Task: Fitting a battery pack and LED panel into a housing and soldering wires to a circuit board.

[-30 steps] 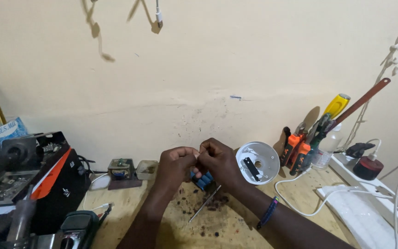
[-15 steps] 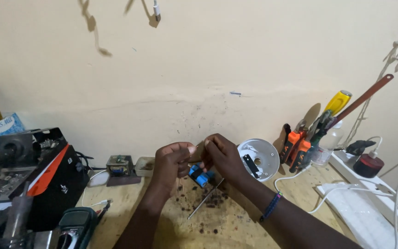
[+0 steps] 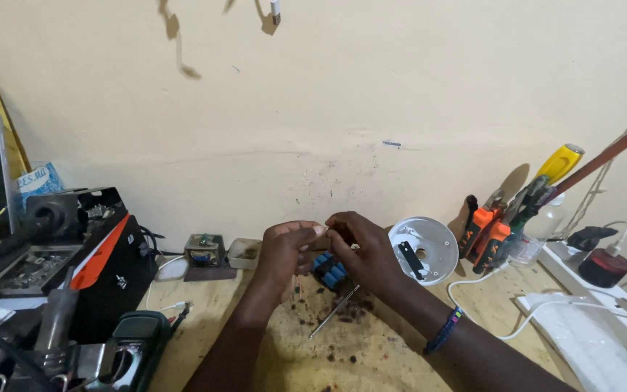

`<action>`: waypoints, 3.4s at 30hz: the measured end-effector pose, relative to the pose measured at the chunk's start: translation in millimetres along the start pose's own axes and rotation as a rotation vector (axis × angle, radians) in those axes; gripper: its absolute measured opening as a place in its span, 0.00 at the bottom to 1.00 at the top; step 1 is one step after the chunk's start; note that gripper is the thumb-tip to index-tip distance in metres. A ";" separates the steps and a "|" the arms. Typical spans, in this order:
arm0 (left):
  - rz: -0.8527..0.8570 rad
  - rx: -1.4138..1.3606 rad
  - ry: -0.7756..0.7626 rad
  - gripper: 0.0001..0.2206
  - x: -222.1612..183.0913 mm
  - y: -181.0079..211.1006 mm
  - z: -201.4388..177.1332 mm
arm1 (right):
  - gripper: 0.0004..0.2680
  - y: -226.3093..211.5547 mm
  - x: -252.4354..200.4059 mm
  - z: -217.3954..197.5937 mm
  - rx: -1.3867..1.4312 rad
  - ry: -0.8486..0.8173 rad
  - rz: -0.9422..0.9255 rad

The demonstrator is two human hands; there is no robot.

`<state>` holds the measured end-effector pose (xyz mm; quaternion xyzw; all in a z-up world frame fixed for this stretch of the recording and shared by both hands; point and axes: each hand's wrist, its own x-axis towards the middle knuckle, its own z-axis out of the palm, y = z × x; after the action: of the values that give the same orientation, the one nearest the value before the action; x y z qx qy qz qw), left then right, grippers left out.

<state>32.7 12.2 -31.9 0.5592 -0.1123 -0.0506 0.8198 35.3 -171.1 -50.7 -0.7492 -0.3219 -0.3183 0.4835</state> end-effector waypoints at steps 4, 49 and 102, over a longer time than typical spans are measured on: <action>-0.017 0.004 0.007 0.12 -3.2 3.9 2.2 | 0.04 8.2 -3.4 -1.3 -0.084 -0.004 -0.063; 0.174 0.697 0.232 0.07 20.4 -23.5 -10.6 | 0.09 -43.7 23.1 -2.5 -0.112 0.101 0.580; 0.040 0.619 0.919 0.13 36.1 12.0 -119.2 | 0.04 -56.1 78.9 43.6 0.522 0.402 0.259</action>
<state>95.9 117.0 -57.8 0.7364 0.2368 0.2497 0.5825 44.8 -98.6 26.2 -0.5574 -0.1931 -0.3023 0.7487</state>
